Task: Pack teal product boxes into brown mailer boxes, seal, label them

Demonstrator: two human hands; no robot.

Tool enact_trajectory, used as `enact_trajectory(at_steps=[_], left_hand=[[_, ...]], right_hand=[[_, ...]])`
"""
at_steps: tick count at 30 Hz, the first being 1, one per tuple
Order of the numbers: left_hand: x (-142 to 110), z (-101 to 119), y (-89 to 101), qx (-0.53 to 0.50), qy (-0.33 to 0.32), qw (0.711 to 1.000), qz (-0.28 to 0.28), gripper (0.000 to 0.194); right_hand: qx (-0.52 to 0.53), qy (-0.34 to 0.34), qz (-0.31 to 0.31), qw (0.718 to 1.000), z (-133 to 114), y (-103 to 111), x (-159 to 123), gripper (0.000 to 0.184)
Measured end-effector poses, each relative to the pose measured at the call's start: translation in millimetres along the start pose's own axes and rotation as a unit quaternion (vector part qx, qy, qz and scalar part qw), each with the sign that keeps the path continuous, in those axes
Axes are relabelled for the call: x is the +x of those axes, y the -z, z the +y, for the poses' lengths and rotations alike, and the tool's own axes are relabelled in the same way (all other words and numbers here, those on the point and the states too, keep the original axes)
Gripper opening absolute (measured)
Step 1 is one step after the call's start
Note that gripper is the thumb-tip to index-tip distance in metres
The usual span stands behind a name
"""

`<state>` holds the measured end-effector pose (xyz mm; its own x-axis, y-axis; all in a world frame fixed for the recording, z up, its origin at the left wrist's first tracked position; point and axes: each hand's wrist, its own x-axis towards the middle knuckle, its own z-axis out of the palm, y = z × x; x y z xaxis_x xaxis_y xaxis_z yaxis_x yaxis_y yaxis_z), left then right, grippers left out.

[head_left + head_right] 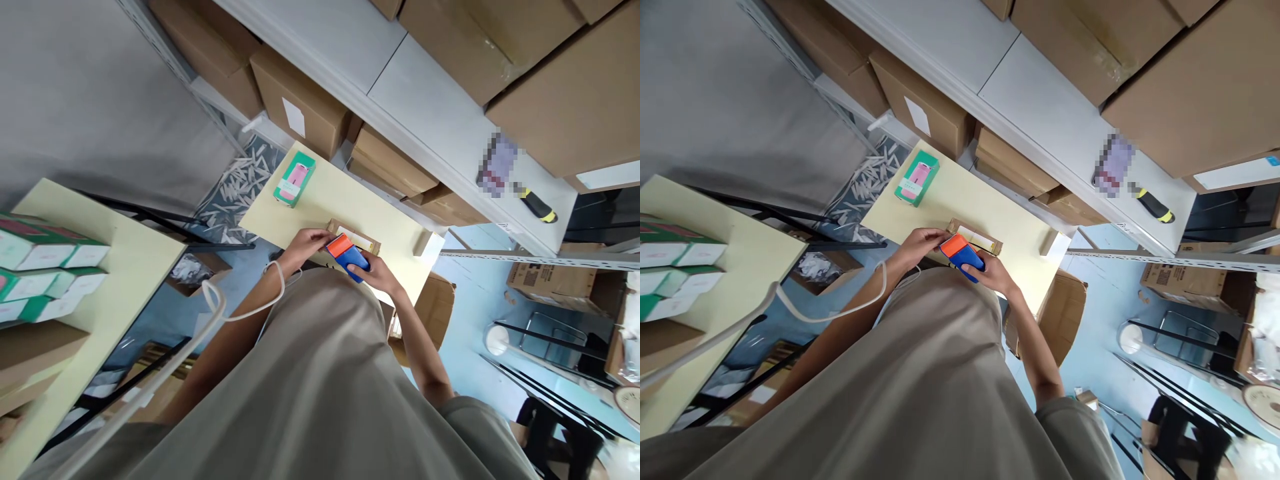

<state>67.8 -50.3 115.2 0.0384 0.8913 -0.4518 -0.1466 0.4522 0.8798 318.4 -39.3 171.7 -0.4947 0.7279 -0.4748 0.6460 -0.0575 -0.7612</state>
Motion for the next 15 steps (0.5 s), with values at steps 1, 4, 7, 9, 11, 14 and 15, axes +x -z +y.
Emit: enact_trajectory(at_steps=[1, 4, 7, 9, 11, 14, 15], left_hand=[[-1.2, -5.2, -1.6, 0.01, -0.007, 1.0, 0.013, 0.063], [-7.2, -18.6, -3.1, 0.027, -0.034, 0.997, 0.066, 0.061], [-9.7, -28.8, 6.9, 0.024, -0.042, 0.989, 0.14, 0.058], [-5.7, -34.6, 18.1, 0.02, -0.039, 0.985, 0.17, 0.057], [2.5, -39.6, 28.1, 0.014, -0.038, 0.983, 0.176, 0.056], [18.4, -45.4, 35.4, 0.005, -0.047, 0.982, 0.183, 0.056], [23.6, -47.2, 36.0, 0.005, -0.051, 0.981, 0.187, 0.056]], right_hand=[[-0.017, 0.003, -0.011, 1.0, -1.0, 3.2, -0.2, 0.056], [-0.067, 0.001, -0.053, 0.996, -4.3, 19.5, -5.9, 0.056], [-0.098, -0.033, -0.096, 0.99, -8.2, 43.0, -16.0, 0.055], [-0.088, -0.066, -0.122, 0.986, -10.8, 58.4, -19.7, 0.054], [-0.059, -0.092, -0.144, 0.983, -12.6, 70.0, -17.0, 0.052], [-0.026, -0.106, -0.15, 0.983, -10.7, 78.0, 0.2, 0.053], [-0.022, -0.105, -0.148, 0.983, -8.4, 78.5, 8.1, 0.054]])
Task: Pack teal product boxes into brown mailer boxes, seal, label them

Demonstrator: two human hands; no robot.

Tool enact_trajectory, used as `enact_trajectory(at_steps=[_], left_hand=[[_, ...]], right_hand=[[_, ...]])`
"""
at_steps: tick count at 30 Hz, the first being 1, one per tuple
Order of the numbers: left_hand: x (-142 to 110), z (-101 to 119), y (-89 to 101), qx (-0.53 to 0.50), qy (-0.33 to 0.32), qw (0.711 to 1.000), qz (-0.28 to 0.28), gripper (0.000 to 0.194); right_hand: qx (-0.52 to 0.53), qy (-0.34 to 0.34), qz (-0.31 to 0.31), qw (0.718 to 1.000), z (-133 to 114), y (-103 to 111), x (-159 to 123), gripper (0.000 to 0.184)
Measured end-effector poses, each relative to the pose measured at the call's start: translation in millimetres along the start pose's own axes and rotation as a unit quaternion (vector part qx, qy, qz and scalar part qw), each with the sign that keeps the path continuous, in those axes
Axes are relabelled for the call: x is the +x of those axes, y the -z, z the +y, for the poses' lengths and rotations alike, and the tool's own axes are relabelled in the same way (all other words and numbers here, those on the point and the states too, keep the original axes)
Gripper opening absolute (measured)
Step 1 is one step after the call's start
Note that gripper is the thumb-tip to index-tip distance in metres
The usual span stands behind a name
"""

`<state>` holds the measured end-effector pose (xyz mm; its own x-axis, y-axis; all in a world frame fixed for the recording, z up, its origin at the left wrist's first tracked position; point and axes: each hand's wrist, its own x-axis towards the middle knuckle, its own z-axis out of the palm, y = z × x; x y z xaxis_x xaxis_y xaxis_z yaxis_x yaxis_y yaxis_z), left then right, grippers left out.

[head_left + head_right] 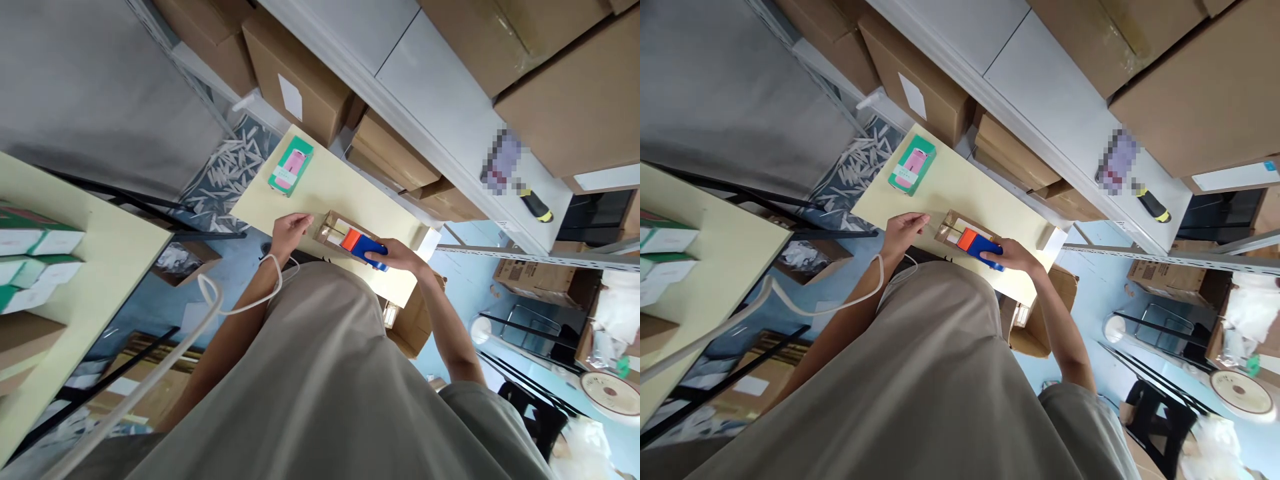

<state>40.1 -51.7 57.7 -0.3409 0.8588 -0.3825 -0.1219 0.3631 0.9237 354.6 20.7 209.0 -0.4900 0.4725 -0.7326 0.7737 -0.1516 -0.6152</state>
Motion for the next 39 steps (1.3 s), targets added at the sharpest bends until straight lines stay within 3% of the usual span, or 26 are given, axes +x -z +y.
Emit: enact_trajectory(at_steps=[6, 13, 20, 25, 28, 31, 35, 39], left_hand=[[19.8, -18.8, -6.4, 0.025, -0.009, 0.999, 0.018, 0.042], [35.9, -47.8, -8.1, 0.056, 0.044, 0.997, 0.023, 0.037], [38.4, -69.7, -22.3, 0.082, 0.112, 0.989, -0.051, 0.052], [43.7, -56.8, -14.9, 0.235, 0.03, 0.97, -0.043, 0.076], [46.1, -36.5, -23.3, 0.238, -0.098, 0.965, -0.05, 0.064], [44.6, -22.6, -43.2, 0.214, -0.194, 0.951, -0.108, 0.048], [39.9, -24.6, -59.1, 0.207, -0.161, 0.957, -0.125, 0.044], [39.8, -30.8, -56.3, 0.237, -0.14, 0.956, -0.102, 0.039]], right_hand=[[0.04, -0.003, -0.039, 0.998, 9.9, 7.7, 39.5, 0.059], [0.04, -0.002, -0.049, 0.998, 9.0, 7.5, 48.1, 0.06], [0.026, -0.013, -0.042, 0.999, -0.4, 4.7, 51.3, 0.063], [0.017, -0.01, -0.043, 0.999, -1.4, 4.9, 50.5, 0.066], [0.009, -0.014, -0.039, 0.999, -2.8, 4.9, 49.5, 0.069], [-0.001, -0.017, -0.039, 0.999, -4.4, 4.4, 48.8, 0.072], [-0.017, -0.024, -0.033, 0.999, -6.0, 2.7, 48.8, 0.074], [-0.007, -0.023, -0.024, 0.999, -4.8, 1.8, 48.7, 0.074]])
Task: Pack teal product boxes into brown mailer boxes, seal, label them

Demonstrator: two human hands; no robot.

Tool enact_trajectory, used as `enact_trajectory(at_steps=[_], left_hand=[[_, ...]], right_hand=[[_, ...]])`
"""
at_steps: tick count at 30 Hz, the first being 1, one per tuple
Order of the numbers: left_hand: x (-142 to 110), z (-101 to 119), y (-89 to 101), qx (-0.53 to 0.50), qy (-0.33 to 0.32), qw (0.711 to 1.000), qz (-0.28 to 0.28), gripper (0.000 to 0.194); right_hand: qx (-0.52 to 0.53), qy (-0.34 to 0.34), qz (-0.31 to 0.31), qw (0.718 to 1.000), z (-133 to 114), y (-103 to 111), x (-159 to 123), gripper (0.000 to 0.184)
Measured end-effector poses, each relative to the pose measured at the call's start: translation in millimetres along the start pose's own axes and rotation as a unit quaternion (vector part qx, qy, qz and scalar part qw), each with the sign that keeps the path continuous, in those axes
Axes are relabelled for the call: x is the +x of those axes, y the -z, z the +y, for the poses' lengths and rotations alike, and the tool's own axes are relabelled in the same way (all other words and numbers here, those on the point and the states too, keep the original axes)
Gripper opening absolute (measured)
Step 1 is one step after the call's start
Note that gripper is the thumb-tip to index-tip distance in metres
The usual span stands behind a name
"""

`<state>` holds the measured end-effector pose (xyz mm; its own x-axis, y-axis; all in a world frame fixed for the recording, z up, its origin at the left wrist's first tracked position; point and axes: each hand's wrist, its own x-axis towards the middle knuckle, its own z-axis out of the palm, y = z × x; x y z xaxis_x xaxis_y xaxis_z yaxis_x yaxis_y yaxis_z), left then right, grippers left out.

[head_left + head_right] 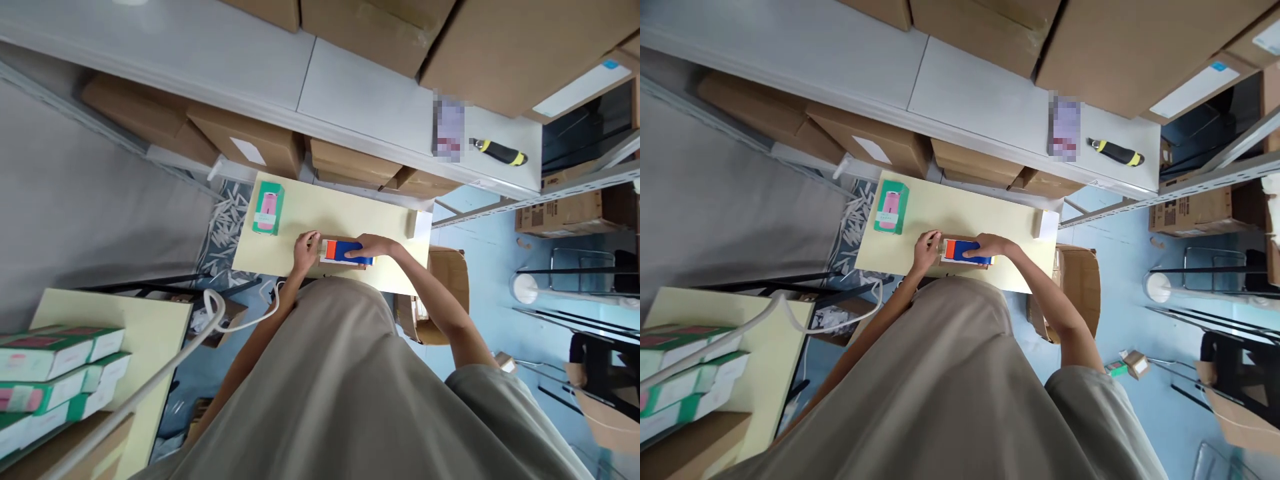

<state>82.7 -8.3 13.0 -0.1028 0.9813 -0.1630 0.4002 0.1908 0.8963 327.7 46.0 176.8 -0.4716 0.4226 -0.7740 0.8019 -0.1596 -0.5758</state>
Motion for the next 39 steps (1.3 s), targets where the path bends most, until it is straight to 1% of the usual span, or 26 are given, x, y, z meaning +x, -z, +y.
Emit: enact_trajectory(at_steps=[3, 5, 7, 12, 14, 15, 18, 21, 23, 27, 31, 33, 34, 35, 36, 38, 39], left_hand=[[1.0, -1.0, 2.3, 0.009, -0.012, 1.0, -0.002, 0.037], [1.9, 0.0, 2.7, 0.019, -0.017, 1.0, -0.001, 0.036], [2.5, 1.0, 2.5, 0.032, -0.018, 0.999, -0.001, 0.036], [3.8, 0.2, 1.6, 0.043, -0.024, 0.999, -0.001, 0.037], [4.1, -0.3, 1.1, 0.046, -0.026, 0.999, -0.002, 0.038], [4.1, -0.3, 0.8, 0.048, -0.026, 0.999, -0.003, 0.039], [3.3, 0.6, 0.4, 0.054, -0.029, 0.998, -0.004, 0.038], [1.9, 2.6, 1.0, 0.059, -0.036, 0.998, -0.003, 0.039], [1.2, 3.8, 1.5, 0.064, -0.036, 0.997, -0.002, 0.04], [1.0, 4.4, 0.3, 0.071, -0.031, 0.997, -0.002, 0.044], [0.1, 4.9, -1.6, 0.07, -0.024, 0.997, 0.009, 0.045], [-1.1, 8.5, 0.3, 0.071, -0.013, 0.997, 0.012, 0.043], [-1.4, 12.2, 1.9, 0.071, -0.011, 0.997, 0.015, 0.041], [-1.5, 17.7, 3.6, 0.071, -0.01, 0.997, 0.019, 0.038], [-1.0, 25.3, 4.8, 0.073, -0.016, 0.997, 0.034, 0.035], [2.1, 48.4, 5.3, 0.063, -0.066, 0.994, 0.068, 0.033], [4.8, 64.5, 4.5, 0.051, -0.093, 0.992, 0.075, 0.032]], right_hand=[[0.045, 0.001, -0.024, 0.999, 8.9, 4.0, -5.9, 0.075], [0.064, -0.013, -0.038, 0.997, 21.0, 11.0, -17.3, 0.076], [0.072, -0.044, -0.047, 0.995, 37.7, 21.9, -36.7, 0.076], [0.077, -0.152, -0.067, 0.983, 84.8, 51.5, -99.6, 0.075], [0.074, -0.183, -0.058, 0.979, 98.7, 55.7, -112.2, 0.073], [0.07, -0.192, -0.053, 0.977, 103.6, 55.2, -113.1, 0.073], [0.032, -0.21, -0.036, 0.977, 108.5, 43.7, -97.1, 0.072], [-0.021, -0.232, 0.0, 0.972, 102.0, 23.3, -70.5, 0.074], [-0.059, -0.246, 0.038, 0.967, 95.3, 8.2, -55.9, 0.072], [-0.148, -0.243, 0.146, 0.947, 84.2, -24.5, -35.5, 0.055], [-0.169, -0.257, 0.237, 0.922, 75.3, -59.6, -20.7, 0.032], [-0.172, -0.256, 0.265, 0.913, 71.6, -73.8, -18.1, 0.03], [-0.173, -0.257, 0.28, 0.909, 70.3, -78.8, -18.3, 0.033], [-0.157, -0.269, 0.308, 0.899, 69.2, -81.7, -19.3, 0.035], [-0.144, -0.273, 0.331, 0.892, 68.2, -82.2, -20.9, 0.036], [-0.125, -0.265, 0.378, 0.878, 64.2, -75.2, -25.1, 0.037], [-0.116, -0.253, 0.402, 0.872, 59.8, -67.8, -27.8, 0.039]])
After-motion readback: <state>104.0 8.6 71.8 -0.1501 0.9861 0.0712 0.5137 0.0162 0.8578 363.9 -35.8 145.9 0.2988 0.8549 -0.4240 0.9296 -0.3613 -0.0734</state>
